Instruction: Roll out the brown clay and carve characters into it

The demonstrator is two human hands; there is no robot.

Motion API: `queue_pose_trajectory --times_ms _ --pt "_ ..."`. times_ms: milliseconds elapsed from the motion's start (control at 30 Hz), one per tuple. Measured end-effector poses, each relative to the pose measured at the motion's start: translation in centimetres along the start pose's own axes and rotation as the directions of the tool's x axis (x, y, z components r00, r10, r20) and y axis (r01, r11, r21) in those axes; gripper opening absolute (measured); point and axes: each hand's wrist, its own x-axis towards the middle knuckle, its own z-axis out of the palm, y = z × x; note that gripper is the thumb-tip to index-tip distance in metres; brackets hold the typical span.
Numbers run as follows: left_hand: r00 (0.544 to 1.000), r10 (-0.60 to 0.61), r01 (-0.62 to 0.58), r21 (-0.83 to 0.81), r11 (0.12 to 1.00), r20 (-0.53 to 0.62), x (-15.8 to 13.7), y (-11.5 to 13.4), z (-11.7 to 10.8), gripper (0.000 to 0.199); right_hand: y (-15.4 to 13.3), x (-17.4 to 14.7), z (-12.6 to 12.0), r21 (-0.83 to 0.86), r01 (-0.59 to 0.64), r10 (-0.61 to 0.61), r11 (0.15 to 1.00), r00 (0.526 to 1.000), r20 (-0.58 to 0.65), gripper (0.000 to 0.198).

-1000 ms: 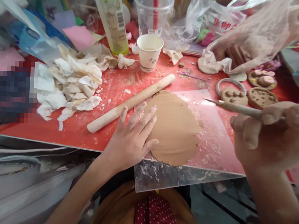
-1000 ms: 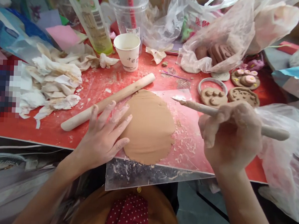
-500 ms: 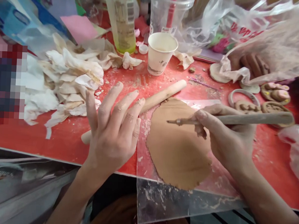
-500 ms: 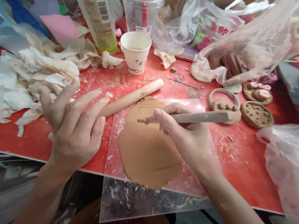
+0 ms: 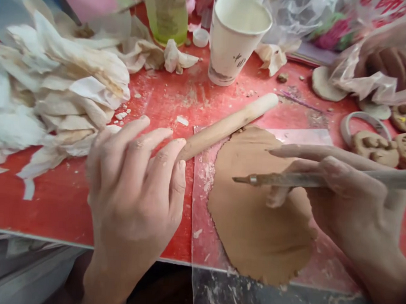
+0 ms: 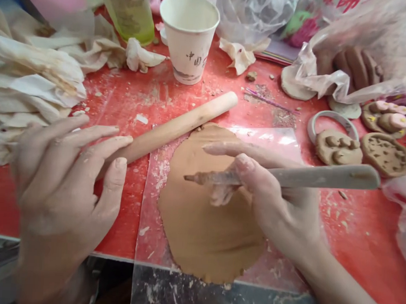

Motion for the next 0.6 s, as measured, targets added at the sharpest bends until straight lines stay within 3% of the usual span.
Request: queue_pose_trajectory --times_ms 133,300,367,467,533,600 --pt "1.0 0.017 -0.016 -0.08 0.997 0.01 -0.1 0.0 -0.2 0.029 -0.8 0.3 -0.1 0.086 -0.022 0.023 0.996 1.0 -0.015 0.029" --pt "0.998 0.059 -0.056 -0.083 0.995 0.036 -0.4 0.0 -0.4 0.033 -1.6 0.5 -0.4 -0.307 0.075 -0.081 0.949 0.997 -0.006 0.008" --pt "0.996 0.065 -0.061 -0.066 0.996 0.056 -0.5 0.0 -0.4 0.036 -1.7 0.6 -0.3 -0.367 0.107 -0.111 0.924 0.994 0.009 0.012" --pt "0.996 0.048 -0.044 -0.045 0.998 0.075 -0.7 0.0 -0.3 0.039 -1.6 0.5 -0.1 -0.342 0.077 -0.094 0.937 0.995 -0.034 0.006" --pt "0.995 0.043 -0.041 -0.033 0.999 0.086 -0.9 -0.1 -0.3 0.041 -1.3 0.4 -0.2 -0.258 0.022 -0.035 0.966 0.998 -0.046 0.014" --pt "0.994 0.052 -0.05 -0.028 0.998 0.092 -1.0 -0.3 -0.3 0.044 -0.9 0.3 -0.4 -0.171 -0.015 0.019 0.985 1.0 0.021 0.027"
